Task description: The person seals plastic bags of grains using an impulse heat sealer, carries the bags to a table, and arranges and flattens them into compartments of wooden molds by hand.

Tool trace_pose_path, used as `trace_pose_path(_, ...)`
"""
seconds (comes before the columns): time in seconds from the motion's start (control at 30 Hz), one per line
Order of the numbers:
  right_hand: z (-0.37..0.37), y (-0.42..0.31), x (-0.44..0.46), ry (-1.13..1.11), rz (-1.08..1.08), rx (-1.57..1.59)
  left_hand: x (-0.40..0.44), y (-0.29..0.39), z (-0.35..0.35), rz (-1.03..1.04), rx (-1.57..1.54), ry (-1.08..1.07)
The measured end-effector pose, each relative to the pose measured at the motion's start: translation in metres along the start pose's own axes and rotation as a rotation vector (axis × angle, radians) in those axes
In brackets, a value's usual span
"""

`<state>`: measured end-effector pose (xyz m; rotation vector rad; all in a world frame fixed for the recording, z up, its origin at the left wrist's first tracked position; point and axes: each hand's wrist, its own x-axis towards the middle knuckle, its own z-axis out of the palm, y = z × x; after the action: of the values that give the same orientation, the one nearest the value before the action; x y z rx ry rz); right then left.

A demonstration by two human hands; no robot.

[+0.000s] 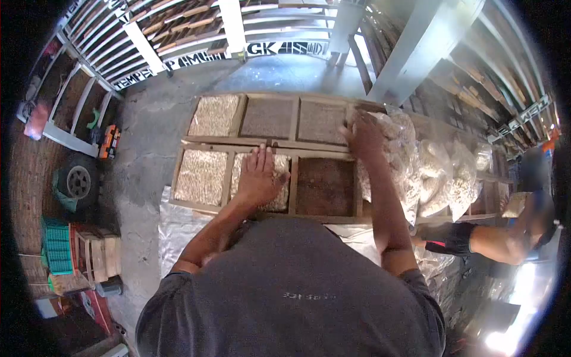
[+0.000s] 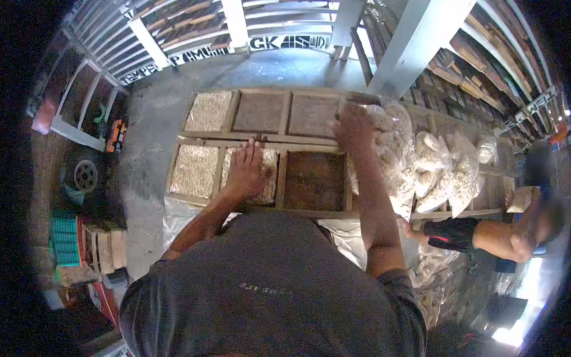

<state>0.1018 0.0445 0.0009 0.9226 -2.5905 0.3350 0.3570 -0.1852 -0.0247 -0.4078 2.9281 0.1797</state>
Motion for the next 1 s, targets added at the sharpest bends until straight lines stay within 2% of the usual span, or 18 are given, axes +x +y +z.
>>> trace_pose_path(0.1,0.004,0.035,-0.017,-0.248,0.207,-0.085,-0.007,0.01,-0.017,0.078,0.001,0.204)
trace_pose_path(0.3,0.002,0.015,-0.014,-0.151,0.249,-0.041,-0.005,-0.005,0.001,0.201,-0.012,0.022)
trace_pose_path(0.4,0.009,0.019,-0.012,0.09,0.037,0.001,-0.004,0.0,-0.004,0.212,-0.073,-0.087)
trace_pose_path(0.5,0.013,0.018,-0.004,0.158,-0.171,0.089,-0.016,0.002,0.004,0.195,-0.115,0.088)
trace_pose_path(0.53,0.017,0.016,-0.005,0.064,-0.072,0.136,-0.011,0.008,0.006,0.134,-0.119,-0.027)
trace_pose_path(0.63,0.032,0.03,0.0,-0.086,-0.014,-0.034,-0.006,0.006,-0.006,0.157,-0.167,-0.089)
trace_pose_path(0.73,0.051,0.041,0.001,-0.071,-0.008,-0.129,-0.014,-0.013,0.022,0.063,-0.22,0.264)
trace_pose_path(0.83,0.031,0.013,0.008,-0.077,0.06,-0.195,-0.013,-0.001,0.035,0.0,-0.11,0.302)
trace_pose_path(0.87,0.046,0.021,0.01,-0.041,0.046,-0.232,-0.012,0.002,0.032,0.132,-0.174,0.371)
trace_pose_path(0.97,0.056,0.039,0.024,-0.24,0.13,-0.071,-0.006,0.017,0.011,0.127,-0.163,0.051)
trace_pose_path(1.0,0.034,0.021,0.028,-0.353,0.078,-0.233,-0.014,0.008,-0.004,0.113,-0.235,0.06)
